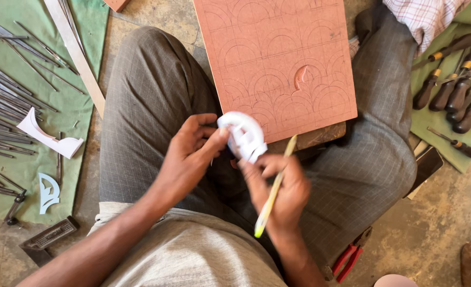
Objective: The person draws a floral design onto a wooden block using a paper stencil and a pen.
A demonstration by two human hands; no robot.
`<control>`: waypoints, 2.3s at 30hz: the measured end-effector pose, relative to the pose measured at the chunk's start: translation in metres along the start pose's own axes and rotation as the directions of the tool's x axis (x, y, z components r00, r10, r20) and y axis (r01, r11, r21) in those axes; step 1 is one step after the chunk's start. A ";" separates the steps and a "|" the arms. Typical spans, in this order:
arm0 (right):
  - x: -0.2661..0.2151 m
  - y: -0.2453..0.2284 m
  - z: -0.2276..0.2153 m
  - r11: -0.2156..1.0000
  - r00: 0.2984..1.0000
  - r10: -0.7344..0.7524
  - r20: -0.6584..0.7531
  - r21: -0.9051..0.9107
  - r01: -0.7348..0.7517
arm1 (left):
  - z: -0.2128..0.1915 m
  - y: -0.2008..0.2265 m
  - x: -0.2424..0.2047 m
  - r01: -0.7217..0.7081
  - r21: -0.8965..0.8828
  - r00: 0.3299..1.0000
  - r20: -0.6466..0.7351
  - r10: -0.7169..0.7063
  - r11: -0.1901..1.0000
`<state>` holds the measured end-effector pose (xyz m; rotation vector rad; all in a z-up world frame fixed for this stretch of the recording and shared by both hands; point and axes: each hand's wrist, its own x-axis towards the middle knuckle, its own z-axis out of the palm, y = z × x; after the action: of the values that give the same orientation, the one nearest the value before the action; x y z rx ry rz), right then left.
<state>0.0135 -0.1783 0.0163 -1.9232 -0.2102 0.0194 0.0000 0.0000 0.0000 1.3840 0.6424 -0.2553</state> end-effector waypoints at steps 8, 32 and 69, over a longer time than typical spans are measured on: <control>-0.046 0.005 0.005 0.988 0.947 -0.059 0.316 0.157 0.009 | -0.063 -0.021 -0.042 0.058 -0.160 0.958 0.287 -0.009 0.985; 0.045 0.042 -0.142 0.989 0.938 -0.138 -0.318 0.001 0.146 | -0.108 -0.033 -0.031 0.137 -0.027 0.957 0.263 -0.126 0.990; -0.024 0.026 -0.065 0.847 0.966 0.213 0.144 0.465 -0.256 | 0.018 0.016 -0.030 0.032 0.123 0.858 0.506 -0.091 0.992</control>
<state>0.0014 -0.2511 0.0128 -1.4370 -0.0191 0.2956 -0.0109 -0.0198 0.0309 1.3254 0.2272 -0.6953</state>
